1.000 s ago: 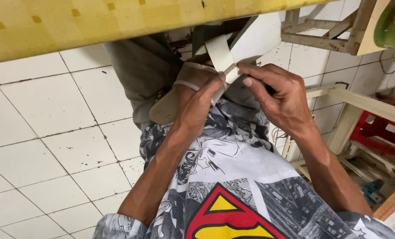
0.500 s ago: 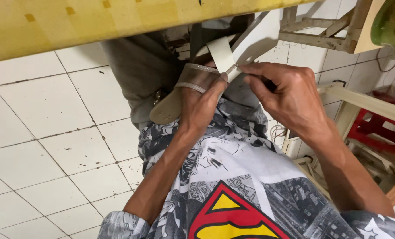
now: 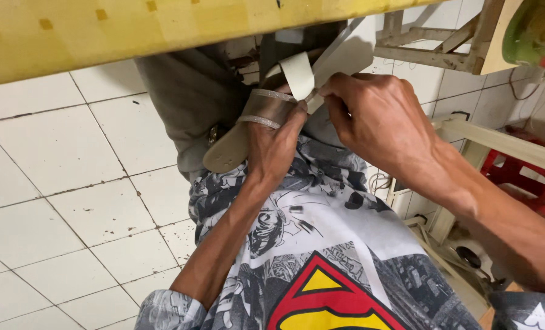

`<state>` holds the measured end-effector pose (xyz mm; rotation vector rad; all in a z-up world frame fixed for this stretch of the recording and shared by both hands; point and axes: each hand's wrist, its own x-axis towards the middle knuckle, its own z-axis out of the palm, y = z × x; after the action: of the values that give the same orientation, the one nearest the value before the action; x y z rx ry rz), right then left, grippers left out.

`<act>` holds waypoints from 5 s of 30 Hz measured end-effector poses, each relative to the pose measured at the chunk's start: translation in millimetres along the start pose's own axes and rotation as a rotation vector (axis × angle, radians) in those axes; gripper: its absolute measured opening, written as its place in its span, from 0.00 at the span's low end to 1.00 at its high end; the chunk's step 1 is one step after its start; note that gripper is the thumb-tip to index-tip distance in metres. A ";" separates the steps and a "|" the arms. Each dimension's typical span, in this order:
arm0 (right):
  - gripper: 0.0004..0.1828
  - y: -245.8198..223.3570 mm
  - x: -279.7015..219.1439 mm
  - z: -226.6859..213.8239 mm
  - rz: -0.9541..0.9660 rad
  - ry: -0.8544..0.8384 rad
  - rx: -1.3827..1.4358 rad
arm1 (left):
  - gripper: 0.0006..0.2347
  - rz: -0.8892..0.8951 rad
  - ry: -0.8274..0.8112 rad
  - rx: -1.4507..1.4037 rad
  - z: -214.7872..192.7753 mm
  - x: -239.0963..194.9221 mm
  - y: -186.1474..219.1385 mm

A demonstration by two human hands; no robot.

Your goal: The person is seated and repairing a beige sandal. They use a small metal tool to manipulate the strap and the sole of the sandal, working on the attachment points.

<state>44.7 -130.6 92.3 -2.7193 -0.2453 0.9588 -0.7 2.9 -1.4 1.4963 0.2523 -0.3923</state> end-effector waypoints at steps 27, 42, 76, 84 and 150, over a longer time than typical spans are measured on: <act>0.08 1.4 16.8 15.2 -0.028 0.064 -0.063 | 0.11 -0.204 0.093 -0.202 4.8 4.0 -2.7; 0.28 48.2 -7.8 -23.3 0.214 0.197 0.395 | 0.13 -0.156 -0.111 -0.189 5.3 -2.2 1.3; 0.36 47.7 -4.0 37.9 0.232 0.474 0.651 | 0.12 -0.474 0.143 -0.228 24.7 -9.5 31.8; 0.15 117.9 -21.4 64.2 0.080 0.757 0.750 | 0.13 -0.406 0.071 -0.260 9.6 -10.5 39.4; 0.19 54.6 -27.9 -9.4 -0.030 0.060 0.333 | 0.03 0.604 0.112 0.921 -60.4 -41.5 40.7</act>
<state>33.3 -191.0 100.3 -2.4278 -0.1031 0.8250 -17.4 68.2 48.4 2.3934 -0.3524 0.1005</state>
